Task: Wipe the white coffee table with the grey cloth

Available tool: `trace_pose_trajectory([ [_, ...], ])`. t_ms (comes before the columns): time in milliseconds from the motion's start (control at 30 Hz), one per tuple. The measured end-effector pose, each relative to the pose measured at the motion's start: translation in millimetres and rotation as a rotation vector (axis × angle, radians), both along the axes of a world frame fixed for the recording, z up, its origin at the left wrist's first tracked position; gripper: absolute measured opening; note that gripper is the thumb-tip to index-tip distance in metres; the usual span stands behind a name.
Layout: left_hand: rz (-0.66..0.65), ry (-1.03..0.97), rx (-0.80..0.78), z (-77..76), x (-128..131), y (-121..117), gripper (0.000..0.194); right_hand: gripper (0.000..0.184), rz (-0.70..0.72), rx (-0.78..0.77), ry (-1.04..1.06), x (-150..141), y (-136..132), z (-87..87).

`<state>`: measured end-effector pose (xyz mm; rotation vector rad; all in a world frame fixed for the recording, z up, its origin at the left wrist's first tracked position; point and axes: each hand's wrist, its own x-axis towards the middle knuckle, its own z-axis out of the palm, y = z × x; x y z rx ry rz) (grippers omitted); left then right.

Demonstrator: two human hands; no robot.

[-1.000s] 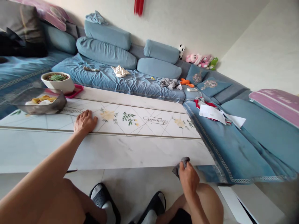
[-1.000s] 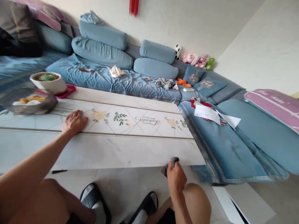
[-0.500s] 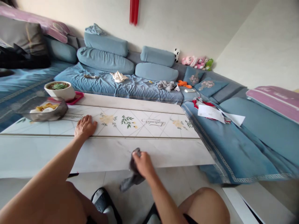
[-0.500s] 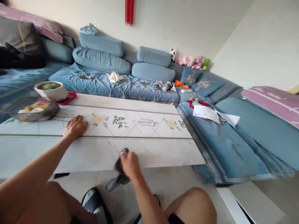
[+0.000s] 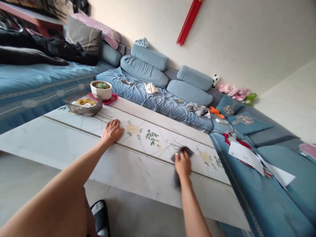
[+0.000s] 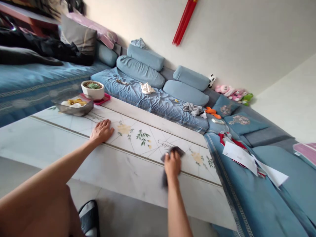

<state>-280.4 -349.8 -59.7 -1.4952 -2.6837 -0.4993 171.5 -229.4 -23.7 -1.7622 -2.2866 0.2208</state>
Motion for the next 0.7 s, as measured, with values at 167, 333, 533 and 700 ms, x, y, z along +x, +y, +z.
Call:
trace_pose_trajectory([
  [167, 0.006, -0.03, -0.025, 4.5, 1, -1, 0.074, 0.059, 0.497, -0.021, 0.027, -150, -65, -7.9],
  [333, 0.009, -0.044, -0.036, -2.5, -1, 0, 0.074, 0.056, 0.68, 0.035, 0.11, -42, -107, -45.2],
  [533, 0.009, 0.012, 0.013, -16.6, -2, 4, 0.074, 0.08, -0.056, 0.114, -0.049, 122, 43, -23.8],
  [700, 0.011, 0.027, 0.044, -15.1, -1, 4, 0.07, 0.061, -0.106, 0.075, -0.115, -12, 120, 18.6],
])
